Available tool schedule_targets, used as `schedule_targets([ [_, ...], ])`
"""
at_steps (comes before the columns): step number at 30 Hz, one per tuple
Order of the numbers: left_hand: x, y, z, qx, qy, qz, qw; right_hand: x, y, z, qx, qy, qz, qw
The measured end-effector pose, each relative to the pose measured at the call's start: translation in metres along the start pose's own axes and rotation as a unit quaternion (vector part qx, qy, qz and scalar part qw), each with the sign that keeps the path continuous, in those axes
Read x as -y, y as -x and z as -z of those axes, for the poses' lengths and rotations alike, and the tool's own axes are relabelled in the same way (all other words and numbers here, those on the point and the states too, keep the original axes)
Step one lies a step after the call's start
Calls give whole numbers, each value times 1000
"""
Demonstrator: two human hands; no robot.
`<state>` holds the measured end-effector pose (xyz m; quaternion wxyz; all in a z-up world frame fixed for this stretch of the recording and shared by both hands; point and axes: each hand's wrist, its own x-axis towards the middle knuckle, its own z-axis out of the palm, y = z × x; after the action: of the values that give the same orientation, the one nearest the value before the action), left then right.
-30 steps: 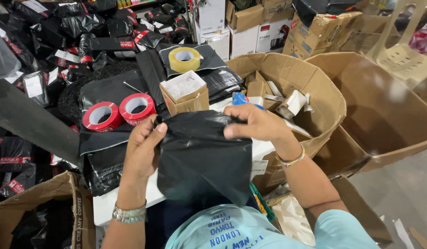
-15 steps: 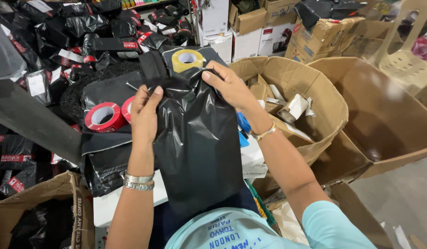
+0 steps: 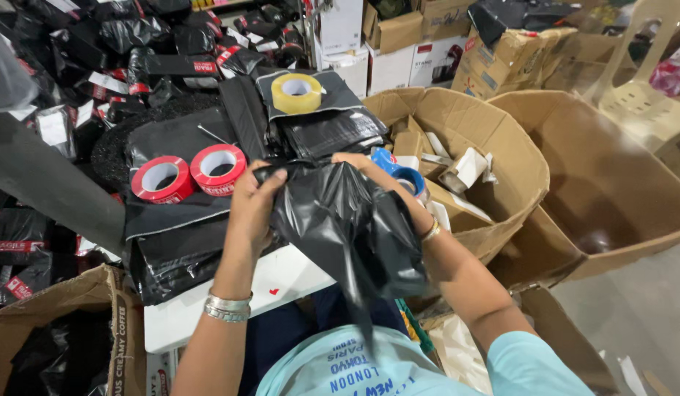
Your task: The person packs various items into black plastic mailing bags, sealing them with adhesive tape and applying shipping labels.
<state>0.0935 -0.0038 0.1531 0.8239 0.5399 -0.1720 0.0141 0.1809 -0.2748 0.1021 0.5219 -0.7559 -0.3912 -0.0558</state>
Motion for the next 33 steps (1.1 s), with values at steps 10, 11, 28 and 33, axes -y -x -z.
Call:
schedule_targets([
  [10, 88, 30, 56, -65, -66, 41, 995, 45, 32, -49, -118, -76, -289, 947],
  [11, 90, 23, 54, -62, -85, 38, 994, 29, 34, -50, -120, -76, -291, 946],
  [28, 75, 25, 16, -99, -483, -24, 870, -15, 82, -85, -201, -54, -178, 962],
  [33, 79, 27, 5, -166, -491, -3, 855, 4, 67, -86, -204, 43, -152, 966],
])
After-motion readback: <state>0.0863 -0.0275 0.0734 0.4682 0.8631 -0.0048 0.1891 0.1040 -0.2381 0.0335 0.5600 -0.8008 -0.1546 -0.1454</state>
